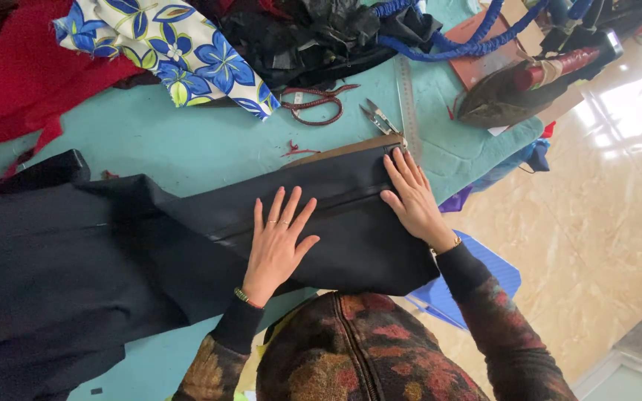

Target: Ironing a floral patch onto a dark garment and using a wooden pressing block to set the fabric

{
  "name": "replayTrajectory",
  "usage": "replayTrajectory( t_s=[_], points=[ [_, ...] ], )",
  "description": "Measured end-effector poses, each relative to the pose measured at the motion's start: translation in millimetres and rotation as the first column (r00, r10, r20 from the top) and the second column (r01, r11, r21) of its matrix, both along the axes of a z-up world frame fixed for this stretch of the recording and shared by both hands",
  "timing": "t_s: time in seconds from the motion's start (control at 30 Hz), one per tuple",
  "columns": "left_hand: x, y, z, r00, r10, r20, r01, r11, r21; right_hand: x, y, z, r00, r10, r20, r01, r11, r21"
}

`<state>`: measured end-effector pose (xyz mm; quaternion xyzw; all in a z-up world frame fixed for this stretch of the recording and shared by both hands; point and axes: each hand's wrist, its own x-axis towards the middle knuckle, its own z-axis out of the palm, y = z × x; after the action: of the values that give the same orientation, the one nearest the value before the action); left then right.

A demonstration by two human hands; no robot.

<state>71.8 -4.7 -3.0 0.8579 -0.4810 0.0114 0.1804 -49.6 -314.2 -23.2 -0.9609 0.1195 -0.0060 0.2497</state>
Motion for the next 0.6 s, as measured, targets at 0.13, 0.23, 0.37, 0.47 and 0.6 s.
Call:
replayTrajectory(
  t_s=[0.13,0.23,0.37,0.47,0.6],
  points=[
    [9,2,17,0.999,0.032,-0.003,-0.032,0.998,-0.056,1,0,-3,0.998,-0.013,0.061,0.011,0.999,0.039],
    [60,-7,33,0.990,0.119,0.082,-0.100,0.974,-0.204,0,-2,-8,0.997,-0.005,0.083,0.001,0.999,0.051],
    [156,-21,22,0.919,0.392,-0.034,-0.377,0.852,-0.364,0,-3,-12,0.993,0.027,0.119,-0.030,0.999,0.025],
    [250,9,-102,0.755,0.572,-0.321,-0.648,0.574,-0.500,0,-3,-13,0.979,0.038,0.202,-0.042,0.999,0.016],
    [331,-13,-169,0.513,0.716,-0.473,-0.843,0.315,-0.437,2,-4,-12,0.974,0.052,0.221,-0.057,0.998,0.019]
  ],
)
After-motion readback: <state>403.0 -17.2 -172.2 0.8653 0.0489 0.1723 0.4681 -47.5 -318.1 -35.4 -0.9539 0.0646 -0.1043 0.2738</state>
